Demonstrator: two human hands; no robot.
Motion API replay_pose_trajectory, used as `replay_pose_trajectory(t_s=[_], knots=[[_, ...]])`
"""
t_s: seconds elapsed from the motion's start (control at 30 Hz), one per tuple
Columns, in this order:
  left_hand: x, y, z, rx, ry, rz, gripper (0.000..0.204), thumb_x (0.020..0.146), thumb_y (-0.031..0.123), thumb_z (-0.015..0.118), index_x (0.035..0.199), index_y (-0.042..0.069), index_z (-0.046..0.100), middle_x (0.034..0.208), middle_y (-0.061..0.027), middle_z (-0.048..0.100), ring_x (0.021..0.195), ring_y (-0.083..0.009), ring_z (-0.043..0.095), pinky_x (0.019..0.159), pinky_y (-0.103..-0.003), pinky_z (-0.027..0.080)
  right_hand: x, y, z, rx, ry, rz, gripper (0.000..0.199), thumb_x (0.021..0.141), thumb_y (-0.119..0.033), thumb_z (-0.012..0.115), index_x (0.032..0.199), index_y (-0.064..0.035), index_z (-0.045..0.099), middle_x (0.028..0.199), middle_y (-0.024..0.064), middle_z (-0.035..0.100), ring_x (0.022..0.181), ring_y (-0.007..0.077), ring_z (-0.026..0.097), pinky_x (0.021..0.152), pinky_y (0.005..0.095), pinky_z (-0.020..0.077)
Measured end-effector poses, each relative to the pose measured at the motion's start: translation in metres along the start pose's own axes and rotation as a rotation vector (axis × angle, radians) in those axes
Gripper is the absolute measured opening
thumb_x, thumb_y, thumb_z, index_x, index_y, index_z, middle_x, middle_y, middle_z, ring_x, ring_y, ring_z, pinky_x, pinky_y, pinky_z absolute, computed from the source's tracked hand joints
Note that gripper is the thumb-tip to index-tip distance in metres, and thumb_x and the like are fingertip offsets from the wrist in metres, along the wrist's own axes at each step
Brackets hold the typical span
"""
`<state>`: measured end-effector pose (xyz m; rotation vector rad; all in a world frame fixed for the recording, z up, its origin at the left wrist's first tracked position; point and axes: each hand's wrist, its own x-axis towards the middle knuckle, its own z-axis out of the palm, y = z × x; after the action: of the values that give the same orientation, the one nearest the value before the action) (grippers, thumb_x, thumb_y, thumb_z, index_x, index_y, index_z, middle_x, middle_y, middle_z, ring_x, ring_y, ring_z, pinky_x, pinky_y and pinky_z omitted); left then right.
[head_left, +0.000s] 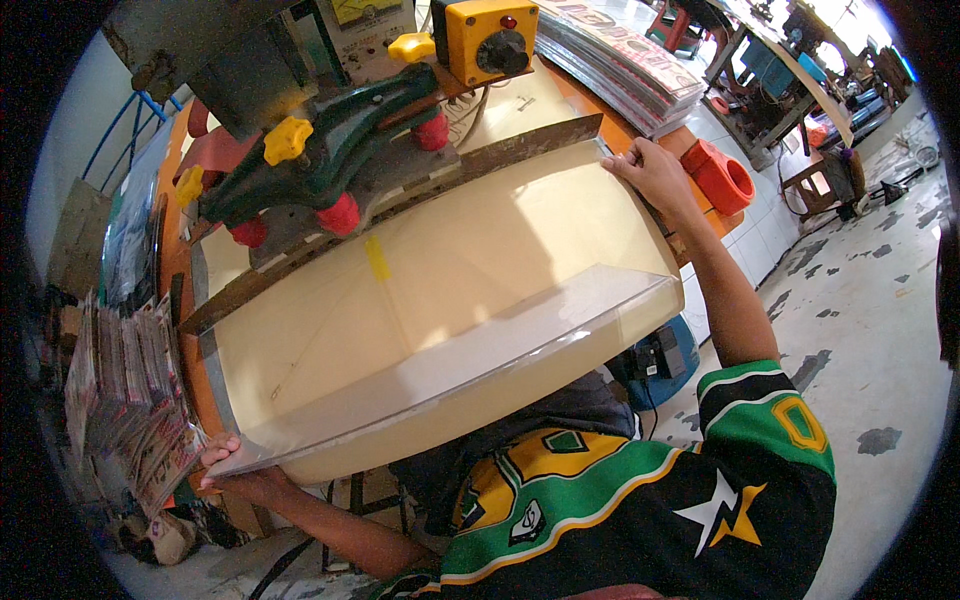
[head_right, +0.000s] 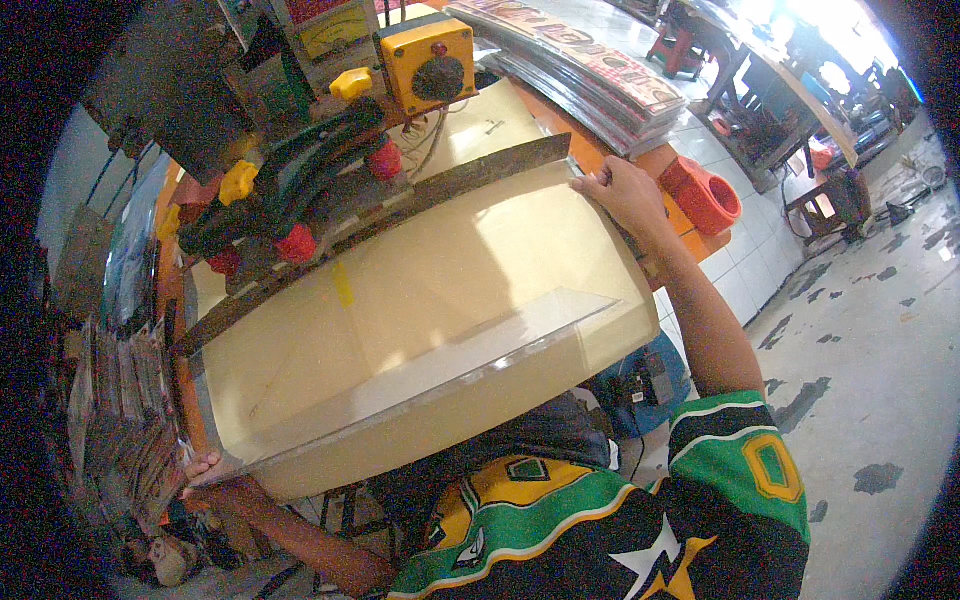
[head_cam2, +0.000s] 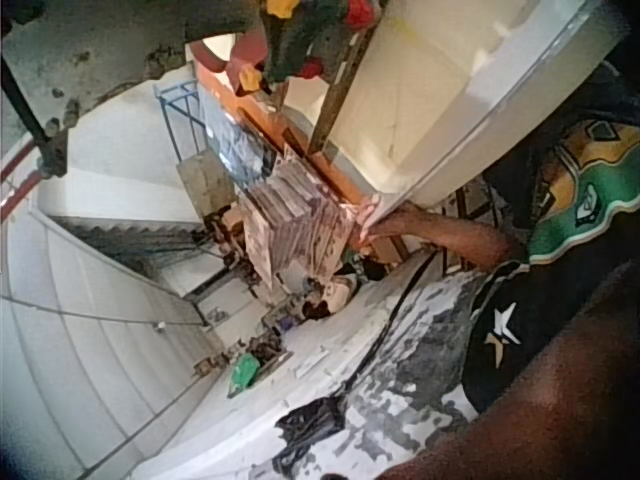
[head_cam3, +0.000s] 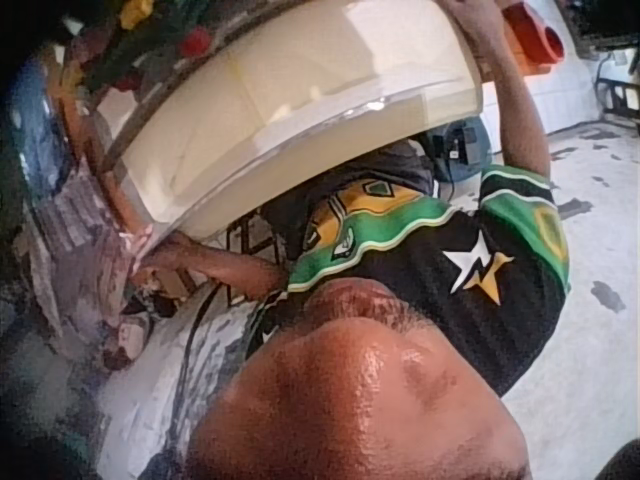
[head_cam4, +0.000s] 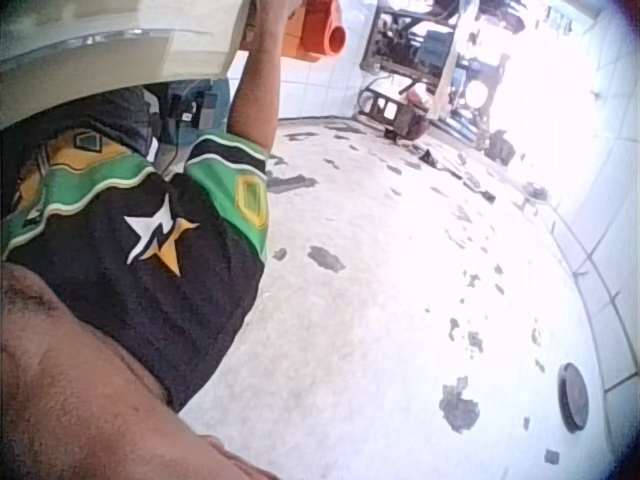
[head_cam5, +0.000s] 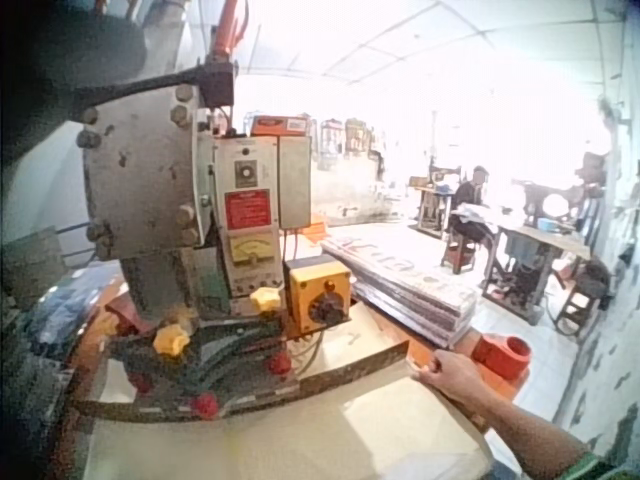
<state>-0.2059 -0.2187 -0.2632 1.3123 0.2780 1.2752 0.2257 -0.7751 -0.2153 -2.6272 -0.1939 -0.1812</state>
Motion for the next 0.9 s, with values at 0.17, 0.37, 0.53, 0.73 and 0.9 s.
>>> replay_pose_trajectory(t_s=[0.17,0.37,0.53,0.73,0.9], knots=[[0.001,0.0,-0.001,-0.021,-0.007,-0.015,0.061,0.095,0.071,0.045,0.086,0.01,0.047,0.084,-0.0037,0.048,0.085,-0.0173,0.051,0.089,-0.04,0.047,-0.002,-0.005,-0.001,-0.009,0.007,0.018,0.051,0.081,-0.054,0.074,0.083,-0.0042,0.06,0.079,0.0158,0.066,0.077,0.0331,0.066,0.069,0.0452,0.0479],[-0.003,0.003,0.005,-0.053,0.045,-0.041,0.06,0.094,0.069,0.048,0.088,0.01,0.05,0.084,-0.0042,0.049,0.086,-0.0178,0.053,0.087,-0.04,0.048,-0.011,-0.007,0.001,-0.092,0.084,-0.007,0.059,0.084,-0.063,0.069,0.086,-0.0055,0.056,0.075,0.014,0.065,0.074,0.0301,0.065,0.065,0.0426,0.0474],[-0.002,0.002,0.003,-0.163,-0.046,-0.064,0.059,0.095,0.069,0.047,0.088,0.01,0.049,0.083,-0.0041,0.05,0.086,-0.018,0.053,0.088,-0.04,0.048,-0.015,-0.001,0.005,-0.137,0.158,-0.003,0.056,0.088,-0.06,0.066,0.094,-0.0058,0.054,0.079,0.0156,0.066,0.078,0.0336,0.066,0.068,0.0445,0.0482],[-0.003,-0.005,-0.007,0.033,0.048,-0.011,0.06,0.095,0.07,0.045,0.087,0.011,0.047,0.082,-0.0034,0.049,0.085,-0.0175,0.052,0.087,-0.04,0.047,-0.027,-0.005,0.005,-0.157,0.228,0.002,0.043,0.094,-0.048,0.064,0.099,-0.0056,0.054,0.082,0.0148,0.066,0.082,0.0338,0.067,0.071,0.0453,0.0491],[-0.001,0.002,0.007,-0.035,0.005,-0.022,0.06,0.095,0.071,0.043,0.087,0.012,0.046,0.083,-0.0032,0.049,0.084,-0.0167,0.051,0.088,-0.039,0.046,-0.027,0.011,0.005,-0.012,0.257,-0.115,0.03,0.098,-0.033,0.061,0.104,-0.004,0.056,0.092,0.0138,0.066,0.089,0.0323,0.066,0.077,0.0426,0.0502]])
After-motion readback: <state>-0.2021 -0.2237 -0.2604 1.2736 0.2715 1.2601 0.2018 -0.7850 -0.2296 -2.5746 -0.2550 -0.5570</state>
